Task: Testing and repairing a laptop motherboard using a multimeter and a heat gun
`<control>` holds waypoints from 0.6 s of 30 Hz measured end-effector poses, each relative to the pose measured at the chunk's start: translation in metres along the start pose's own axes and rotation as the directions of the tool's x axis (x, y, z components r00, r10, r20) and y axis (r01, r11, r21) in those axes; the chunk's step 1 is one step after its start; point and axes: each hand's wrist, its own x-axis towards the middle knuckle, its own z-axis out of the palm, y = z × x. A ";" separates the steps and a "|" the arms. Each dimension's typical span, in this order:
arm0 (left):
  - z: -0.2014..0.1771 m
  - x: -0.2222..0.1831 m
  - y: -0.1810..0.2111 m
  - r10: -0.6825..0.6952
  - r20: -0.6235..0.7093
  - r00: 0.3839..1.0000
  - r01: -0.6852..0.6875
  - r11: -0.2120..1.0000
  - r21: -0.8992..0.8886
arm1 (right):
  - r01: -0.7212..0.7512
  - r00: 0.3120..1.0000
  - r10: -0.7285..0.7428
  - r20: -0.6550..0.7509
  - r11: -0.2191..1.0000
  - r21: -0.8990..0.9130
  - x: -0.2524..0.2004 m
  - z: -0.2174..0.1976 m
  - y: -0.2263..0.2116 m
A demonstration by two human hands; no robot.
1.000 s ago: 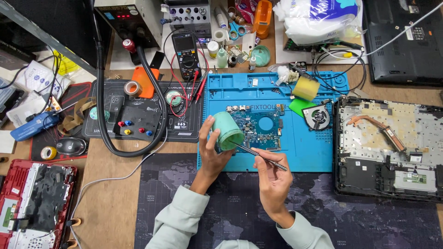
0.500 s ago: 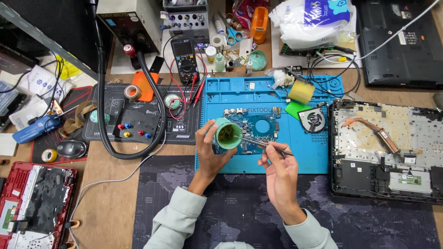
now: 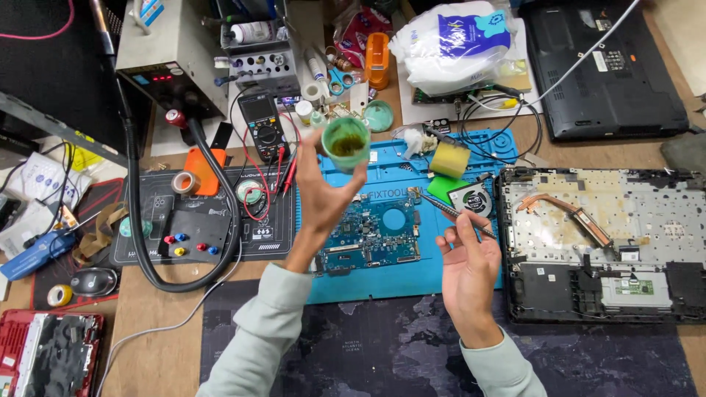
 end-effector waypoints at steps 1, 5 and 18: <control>0.006 0.017 -0.004 0.000 0.004 1.000 0.000 1.000 -0.001 | 0.001 1.000 -0.001 -0.004 1.000 0.002 0.002 -0.003 0.002; 0.038 0.076 -0.044 -0.141 0.205 0.969 0.161 0.984 -0.081 | -0.002 1.000 0.001 -0.030 1.000 -0.019 0.008 -0.009 0.008; 0.101 0.131 -0.092 -0.399 0.427 0.812 0.261 0.901 0.347 | -0.039 0.999 0.039 -0.037 0.999 0.021 0.002 -0.001 0.005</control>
